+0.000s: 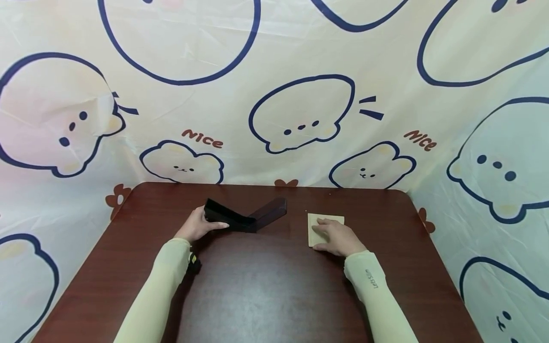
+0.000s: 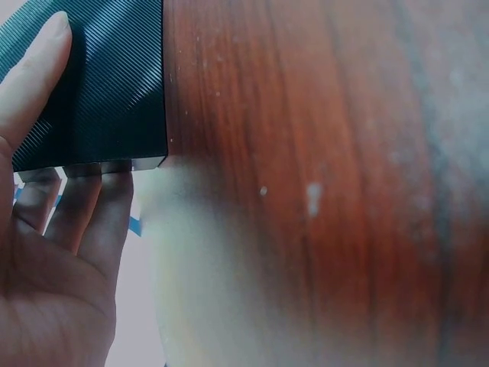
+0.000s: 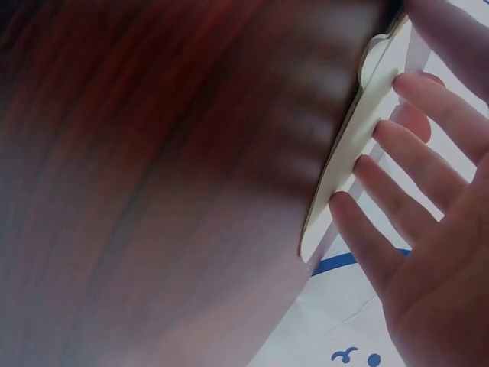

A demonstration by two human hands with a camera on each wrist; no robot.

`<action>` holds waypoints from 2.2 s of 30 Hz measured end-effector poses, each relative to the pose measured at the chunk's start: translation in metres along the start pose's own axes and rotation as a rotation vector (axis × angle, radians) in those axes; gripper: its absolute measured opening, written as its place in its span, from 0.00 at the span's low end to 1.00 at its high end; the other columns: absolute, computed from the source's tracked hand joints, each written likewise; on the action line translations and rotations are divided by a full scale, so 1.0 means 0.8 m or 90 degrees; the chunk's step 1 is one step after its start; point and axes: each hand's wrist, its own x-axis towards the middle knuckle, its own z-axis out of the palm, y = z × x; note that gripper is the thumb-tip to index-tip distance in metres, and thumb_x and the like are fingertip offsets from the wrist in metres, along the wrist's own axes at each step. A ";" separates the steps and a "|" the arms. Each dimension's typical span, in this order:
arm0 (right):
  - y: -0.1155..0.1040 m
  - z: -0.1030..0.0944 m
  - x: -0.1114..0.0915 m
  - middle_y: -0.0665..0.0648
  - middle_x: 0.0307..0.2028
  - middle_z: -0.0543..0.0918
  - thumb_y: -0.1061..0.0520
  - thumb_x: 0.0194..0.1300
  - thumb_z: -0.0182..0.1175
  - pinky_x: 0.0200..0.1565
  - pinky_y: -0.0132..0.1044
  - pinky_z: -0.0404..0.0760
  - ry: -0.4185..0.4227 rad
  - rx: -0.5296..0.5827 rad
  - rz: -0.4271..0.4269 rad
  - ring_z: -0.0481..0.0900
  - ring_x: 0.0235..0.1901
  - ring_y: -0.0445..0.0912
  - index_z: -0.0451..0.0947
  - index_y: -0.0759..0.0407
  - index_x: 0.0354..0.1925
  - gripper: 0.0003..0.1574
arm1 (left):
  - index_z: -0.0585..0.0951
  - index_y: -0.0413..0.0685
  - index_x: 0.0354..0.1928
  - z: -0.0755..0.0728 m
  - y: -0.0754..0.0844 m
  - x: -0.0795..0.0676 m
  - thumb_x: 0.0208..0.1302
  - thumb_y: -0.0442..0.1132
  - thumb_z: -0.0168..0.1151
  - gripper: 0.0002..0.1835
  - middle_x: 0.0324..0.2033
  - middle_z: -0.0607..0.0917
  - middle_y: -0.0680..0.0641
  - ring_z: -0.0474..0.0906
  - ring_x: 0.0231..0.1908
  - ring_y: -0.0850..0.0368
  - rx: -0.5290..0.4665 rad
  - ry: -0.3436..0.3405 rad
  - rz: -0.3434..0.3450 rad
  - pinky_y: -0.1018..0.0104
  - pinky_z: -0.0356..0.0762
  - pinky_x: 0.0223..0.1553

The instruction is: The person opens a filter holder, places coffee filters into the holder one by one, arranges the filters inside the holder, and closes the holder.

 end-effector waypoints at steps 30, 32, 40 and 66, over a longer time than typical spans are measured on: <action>0.004 0.000 0.008 0.62 0.59 0.85 0.70 0.65 0.61 0.61 0.57 0.80 0.071 -0.057 -0.072 0.82 0.61 0.59 0.88 0.58 0.53 0.21 | 0.79 0.52 0.62 0.000 0.001 0.000 0.58 0.51 0.80 0.32 0.65 0.81 0.45 0.73 0.68 0.44 -0.005 0.006 0.012 0.40 0.71 0.68; 0.008 0.000 0.007 0.61 0.55 0.87 0.71 0.64 0.61 0.59 0.56 0.81 0.097 -0.049 -0.089 0.84 0.57 0.58 0.89 0.59 0.50 0.20 | 0.79 0.52 0.63 0.000 0.000 0.001 0.58 0.51 0.80 0.33 0.66 0.80 0.45 0.72 0.69 0.44 -0.004 0.006 0.012 0.40 0.71 0.68; 0.018 -0.004 0.008 0.53 0.40 0.90 0.68 0.64 0.68 0.48 0.50 0.86 0.203 -0.042 -0.117 0.87 0.41 0.48 0.90 0.57 0.44 0.12 | 0.77 0.52 0.66 0.000 0.000 0.002 0.57 0.51 0.80 0.36 0.69 0.77 0.44 0.69 0.71 0.43 -0.006 0.003 0.009 0.38 0.68 0.70; 0.008 -0.043 -0.006 0.57 0.44 0.91 0.66 0.68 0.67 0.45 0.52 0.86 0.345 0.003 -0.120 0.88 0.42 0.53 0.89 0.58 0.48 0.12 | 0.80 0.53 0.60 0.002 -0.004 0.002 0.57 0.51 0.80 0.31 0.64 0.82 0.45 0.73 0.67 0.44 -0.002 0.012 0.012 0.40 0.71 0.68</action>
